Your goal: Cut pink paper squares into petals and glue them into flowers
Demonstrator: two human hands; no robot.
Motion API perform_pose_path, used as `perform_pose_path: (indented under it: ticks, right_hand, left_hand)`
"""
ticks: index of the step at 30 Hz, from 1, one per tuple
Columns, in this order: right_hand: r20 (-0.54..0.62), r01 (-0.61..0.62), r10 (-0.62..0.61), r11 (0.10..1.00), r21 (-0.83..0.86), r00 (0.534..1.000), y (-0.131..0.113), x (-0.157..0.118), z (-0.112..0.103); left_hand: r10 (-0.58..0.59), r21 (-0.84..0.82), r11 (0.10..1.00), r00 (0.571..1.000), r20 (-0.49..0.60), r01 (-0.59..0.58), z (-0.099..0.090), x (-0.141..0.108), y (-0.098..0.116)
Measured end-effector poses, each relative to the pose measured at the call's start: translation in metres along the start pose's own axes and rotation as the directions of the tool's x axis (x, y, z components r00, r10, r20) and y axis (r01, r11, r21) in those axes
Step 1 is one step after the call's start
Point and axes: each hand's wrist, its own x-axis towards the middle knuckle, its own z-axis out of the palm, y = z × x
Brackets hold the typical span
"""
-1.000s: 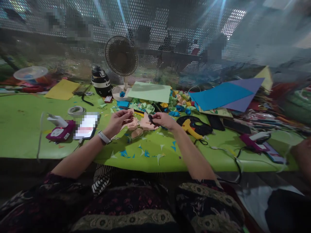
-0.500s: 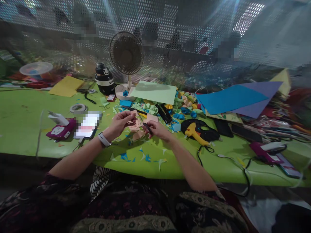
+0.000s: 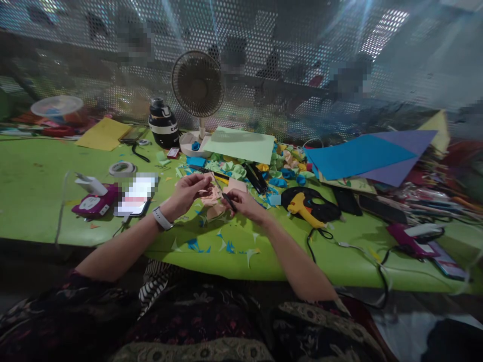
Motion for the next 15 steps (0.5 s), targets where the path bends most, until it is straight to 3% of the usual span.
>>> perform_pose_path:
  ticks: [15]
  right_hand:
    - [-0.033,0.007,-0.008,0.999,-0.032,0.999,0.0013,-0.0013,0.0026]
  left_hand:
    - [0.008,0.038,0.999,1.000,-0.001,-0.008,-0.0002,-0.0009,-0.0031]
